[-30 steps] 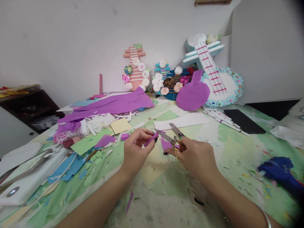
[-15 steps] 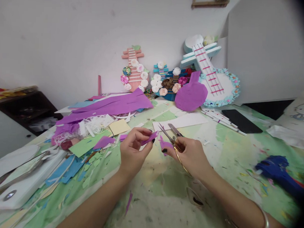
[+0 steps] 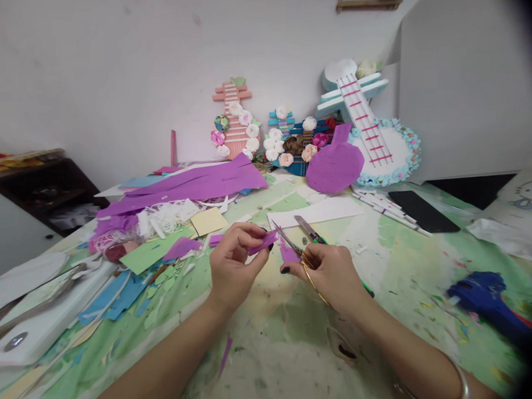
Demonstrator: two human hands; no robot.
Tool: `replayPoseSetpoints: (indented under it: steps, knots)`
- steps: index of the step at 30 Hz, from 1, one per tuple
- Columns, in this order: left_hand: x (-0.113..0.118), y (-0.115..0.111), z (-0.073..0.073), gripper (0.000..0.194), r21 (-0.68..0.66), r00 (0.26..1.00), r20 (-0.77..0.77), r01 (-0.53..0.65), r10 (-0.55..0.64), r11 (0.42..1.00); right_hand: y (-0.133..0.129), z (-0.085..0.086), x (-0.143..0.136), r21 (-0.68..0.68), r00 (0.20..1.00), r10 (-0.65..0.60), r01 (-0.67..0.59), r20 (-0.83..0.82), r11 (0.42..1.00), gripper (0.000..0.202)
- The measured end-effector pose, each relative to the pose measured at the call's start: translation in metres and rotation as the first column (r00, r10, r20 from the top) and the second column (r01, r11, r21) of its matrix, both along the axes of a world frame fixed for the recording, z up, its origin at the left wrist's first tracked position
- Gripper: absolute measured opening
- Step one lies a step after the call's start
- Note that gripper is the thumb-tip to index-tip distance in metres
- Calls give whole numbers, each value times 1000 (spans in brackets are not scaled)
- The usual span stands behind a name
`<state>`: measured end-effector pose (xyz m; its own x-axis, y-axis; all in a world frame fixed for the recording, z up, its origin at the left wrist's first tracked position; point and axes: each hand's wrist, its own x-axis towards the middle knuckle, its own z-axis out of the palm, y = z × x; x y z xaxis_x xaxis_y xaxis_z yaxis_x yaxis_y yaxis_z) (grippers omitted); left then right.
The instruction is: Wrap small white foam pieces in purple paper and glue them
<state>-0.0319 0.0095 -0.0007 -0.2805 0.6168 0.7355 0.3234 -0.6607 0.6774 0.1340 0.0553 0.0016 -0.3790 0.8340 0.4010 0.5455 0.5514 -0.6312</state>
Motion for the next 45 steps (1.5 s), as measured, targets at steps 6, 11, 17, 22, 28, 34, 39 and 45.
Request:
replayPoseSetpoints:
  steps: [6,11,17,22,28,34,39,45]
  knots:
    - [0,1,-2,20,3,1000,13,12,-12,1000,1,1,0,-5,1000,-3,3,-12,1000,65]
    - [-1,1,0,19,16,1000,-26,-11,12,1000,5,1,3,-27,999,-47,47,-18,999,64]
    - [-4,-1,2,18,57,960,-234,-146,156,988,26,13,22,74,923,-363,356,131,932,50]
    - [-3,-1,2,17,139,904,-386,-140,184,980,50,15,45,136,713,-496,501,495,855,28]
    - [0,-2,1,17,237,852,-501,-32,150,971,61,6,55,144,613,-487,522,622,841,24]
    - [0,-3,0,17,252,849,-509,-11,142,968,62,3,55,132,599,-469,518,649,845,25]
    - [1,-3,2,15,201,867,-482,-36,131,979,61,6,53,168,648,-462,463,606,870,23]
    - [2,-3,7,7,-56,960,-278,-52,34,997,55,9,43,-39,831,-215,273,513,961,27]
